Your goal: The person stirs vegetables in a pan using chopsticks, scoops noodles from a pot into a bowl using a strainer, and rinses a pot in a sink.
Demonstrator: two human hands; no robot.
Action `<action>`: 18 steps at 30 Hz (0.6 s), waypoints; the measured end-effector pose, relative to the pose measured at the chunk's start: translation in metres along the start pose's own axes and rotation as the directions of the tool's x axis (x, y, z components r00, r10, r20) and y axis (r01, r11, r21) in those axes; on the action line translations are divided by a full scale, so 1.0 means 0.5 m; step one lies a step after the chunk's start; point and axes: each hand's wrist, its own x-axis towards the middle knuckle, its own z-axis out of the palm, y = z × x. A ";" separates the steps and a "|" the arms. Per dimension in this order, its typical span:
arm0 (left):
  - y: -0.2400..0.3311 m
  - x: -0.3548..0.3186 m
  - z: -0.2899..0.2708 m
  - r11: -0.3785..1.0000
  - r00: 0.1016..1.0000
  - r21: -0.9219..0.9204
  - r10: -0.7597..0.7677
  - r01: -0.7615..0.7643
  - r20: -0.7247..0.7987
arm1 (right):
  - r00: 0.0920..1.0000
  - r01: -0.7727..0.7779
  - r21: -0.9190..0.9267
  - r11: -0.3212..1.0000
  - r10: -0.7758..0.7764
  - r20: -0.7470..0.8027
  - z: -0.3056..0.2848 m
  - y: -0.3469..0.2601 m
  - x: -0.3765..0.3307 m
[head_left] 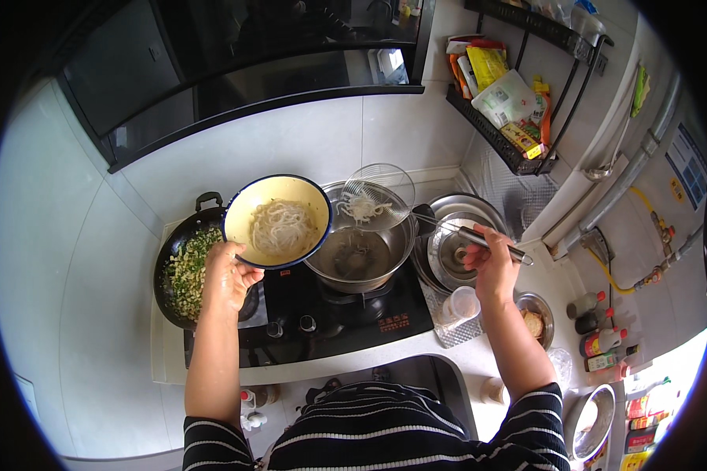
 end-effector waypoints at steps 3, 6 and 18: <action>0.000 -0.008 0.011 1.000 1.000 -0.003 0.000 0.000 -0.001 | 0.998 0.059 -0.013 0.998 -0.059 0.012 0.002 -0.034 0.001; -0.002 -0.006 0.012 1.000 1.000 0.002 -0.010 0.010 -0.008 | 0.994 0.107 0.000 0.994 -0.107 0.030 0.009 -0.058 0.003; -0.004 -0.001 0.009 1.000 1.000 0.005 -0.026 0.026 -0.003 | 0.989 0.138 -0.002 0.990 -0.137 0.050 0.014 -0.064 0.003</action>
